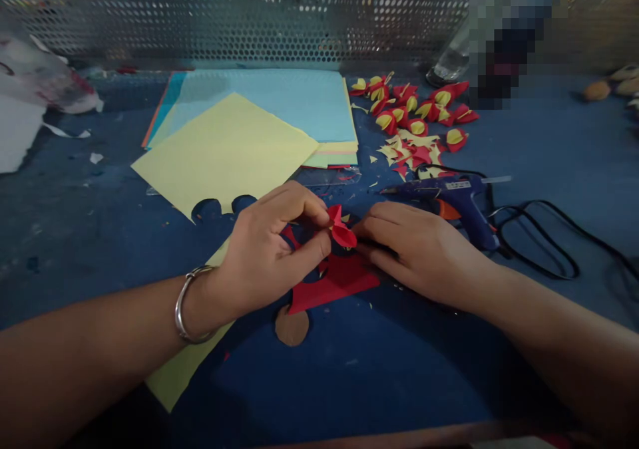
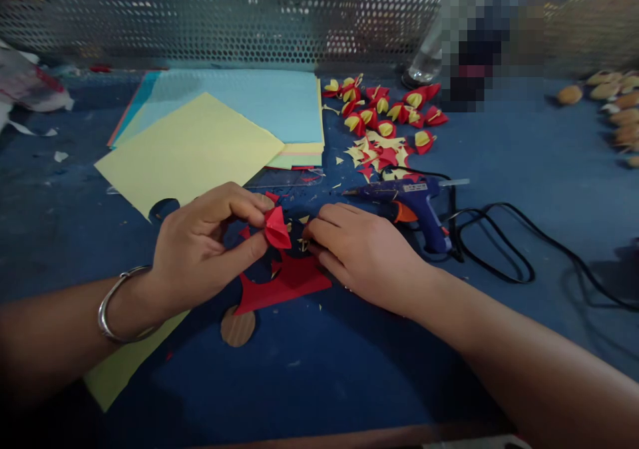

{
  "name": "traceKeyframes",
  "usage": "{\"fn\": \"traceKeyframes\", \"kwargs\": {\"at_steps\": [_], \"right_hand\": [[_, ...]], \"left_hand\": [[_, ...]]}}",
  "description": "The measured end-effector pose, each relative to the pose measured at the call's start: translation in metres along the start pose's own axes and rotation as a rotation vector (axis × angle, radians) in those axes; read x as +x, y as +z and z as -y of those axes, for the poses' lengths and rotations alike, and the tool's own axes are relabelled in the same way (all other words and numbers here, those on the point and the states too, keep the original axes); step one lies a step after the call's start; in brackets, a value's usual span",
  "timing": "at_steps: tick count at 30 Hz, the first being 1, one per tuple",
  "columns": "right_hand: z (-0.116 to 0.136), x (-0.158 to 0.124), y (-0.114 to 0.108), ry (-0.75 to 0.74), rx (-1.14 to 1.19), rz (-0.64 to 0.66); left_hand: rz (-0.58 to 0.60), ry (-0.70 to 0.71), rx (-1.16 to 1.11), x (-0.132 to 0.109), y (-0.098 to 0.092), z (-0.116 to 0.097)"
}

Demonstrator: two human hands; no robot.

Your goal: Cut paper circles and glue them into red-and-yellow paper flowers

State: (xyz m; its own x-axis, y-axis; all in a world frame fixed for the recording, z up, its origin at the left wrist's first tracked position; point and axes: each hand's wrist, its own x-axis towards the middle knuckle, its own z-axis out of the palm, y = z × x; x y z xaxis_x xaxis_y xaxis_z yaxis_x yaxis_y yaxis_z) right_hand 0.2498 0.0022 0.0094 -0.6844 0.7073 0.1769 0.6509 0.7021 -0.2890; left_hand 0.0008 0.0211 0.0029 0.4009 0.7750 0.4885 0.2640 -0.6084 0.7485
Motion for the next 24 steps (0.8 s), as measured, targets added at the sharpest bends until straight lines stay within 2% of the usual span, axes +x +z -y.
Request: {"fn": "traceKeyframes", "kwargs": {"at_steps": [7, 11, 15, 24], "right_hand": [[0.002, 0.0, 0.001, 0.005, 0.019, -0.056], [0.011, -0.003, -0.006, 0.025, 0.07, -0.204], [0.025, -0.007, -0.014, 0.117, 0.118, -0.347], [0.043, -0.005, -0.016, 0.306, 0.349, -0.382]], "left_hand": [[0.024, -0.012, 0.014, 0.0, -0.001, -0.001], [0.045, -0.011, 0.031, -0.001, -0.002, -0.001], [0.06, 0.026, 0.063, -0.001, -0.002, 0.0], [0.072, 0.138, 0.111, -0.003, -0.001, -0.004]]}}
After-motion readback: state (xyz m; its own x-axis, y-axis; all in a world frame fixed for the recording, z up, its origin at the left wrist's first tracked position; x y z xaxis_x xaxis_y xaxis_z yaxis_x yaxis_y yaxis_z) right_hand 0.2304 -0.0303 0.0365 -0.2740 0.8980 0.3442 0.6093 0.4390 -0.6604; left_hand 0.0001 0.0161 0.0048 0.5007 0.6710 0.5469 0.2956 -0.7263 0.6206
